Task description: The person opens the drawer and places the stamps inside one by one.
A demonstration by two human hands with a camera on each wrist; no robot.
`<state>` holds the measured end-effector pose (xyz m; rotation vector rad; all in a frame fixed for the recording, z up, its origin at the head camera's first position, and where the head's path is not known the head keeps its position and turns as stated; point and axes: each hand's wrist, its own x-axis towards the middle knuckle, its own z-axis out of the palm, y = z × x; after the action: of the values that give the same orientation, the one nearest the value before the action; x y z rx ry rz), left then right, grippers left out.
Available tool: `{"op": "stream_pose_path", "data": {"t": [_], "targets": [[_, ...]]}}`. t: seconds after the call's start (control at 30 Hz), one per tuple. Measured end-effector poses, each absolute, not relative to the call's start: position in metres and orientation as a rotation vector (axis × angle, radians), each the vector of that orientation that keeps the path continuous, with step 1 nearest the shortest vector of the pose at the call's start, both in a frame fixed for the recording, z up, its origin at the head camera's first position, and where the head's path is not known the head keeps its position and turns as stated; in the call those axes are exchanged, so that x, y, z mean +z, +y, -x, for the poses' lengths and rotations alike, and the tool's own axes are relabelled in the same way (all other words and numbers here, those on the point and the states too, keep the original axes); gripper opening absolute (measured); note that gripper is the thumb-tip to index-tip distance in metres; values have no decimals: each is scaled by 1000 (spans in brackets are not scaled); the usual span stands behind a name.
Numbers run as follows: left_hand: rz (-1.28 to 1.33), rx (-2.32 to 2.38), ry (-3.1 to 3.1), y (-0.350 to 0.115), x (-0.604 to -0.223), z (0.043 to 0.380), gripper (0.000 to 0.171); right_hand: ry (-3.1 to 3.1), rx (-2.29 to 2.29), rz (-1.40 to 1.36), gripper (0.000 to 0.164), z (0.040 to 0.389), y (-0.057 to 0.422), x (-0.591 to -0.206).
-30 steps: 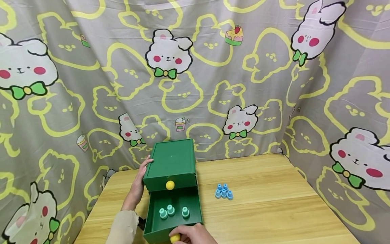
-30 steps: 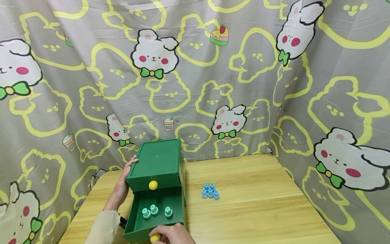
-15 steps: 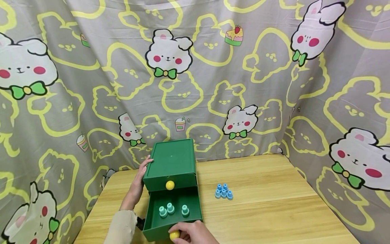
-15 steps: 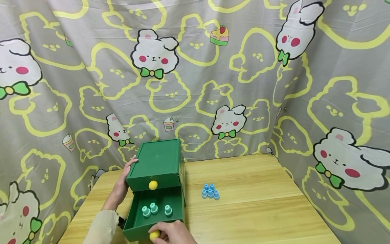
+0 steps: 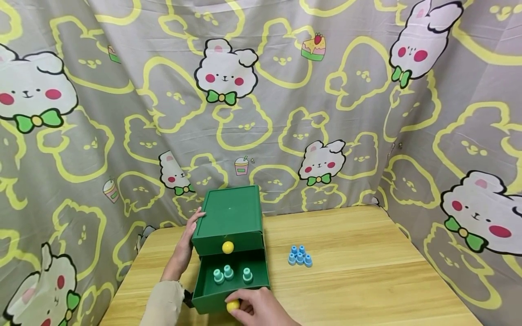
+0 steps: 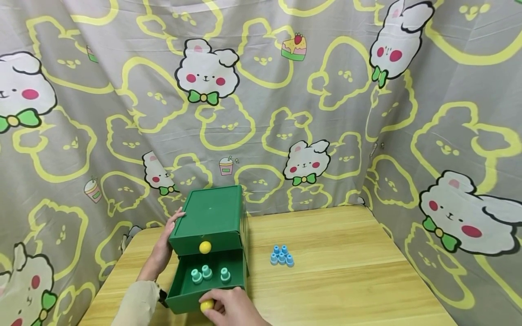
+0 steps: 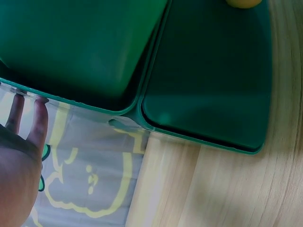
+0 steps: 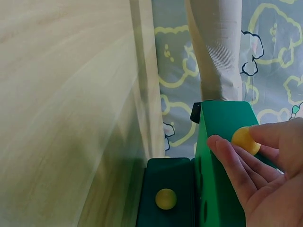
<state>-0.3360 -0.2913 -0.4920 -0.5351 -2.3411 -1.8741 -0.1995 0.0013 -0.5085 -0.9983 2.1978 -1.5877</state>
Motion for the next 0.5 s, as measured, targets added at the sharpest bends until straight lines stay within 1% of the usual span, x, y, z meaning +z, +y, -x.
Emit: {"op": "stream_pose_path", "data": {"t": [0.27, 0.5], "targets": [[549, -1874, -2327, -292, -492, 337, 54, 2202, -1619, 965, 19, 205, -1, -510], [545, -1877, -2325, -292, -494, 338, 54, 2271, -1594, 1028, 18, 211, -3, -511]]}}
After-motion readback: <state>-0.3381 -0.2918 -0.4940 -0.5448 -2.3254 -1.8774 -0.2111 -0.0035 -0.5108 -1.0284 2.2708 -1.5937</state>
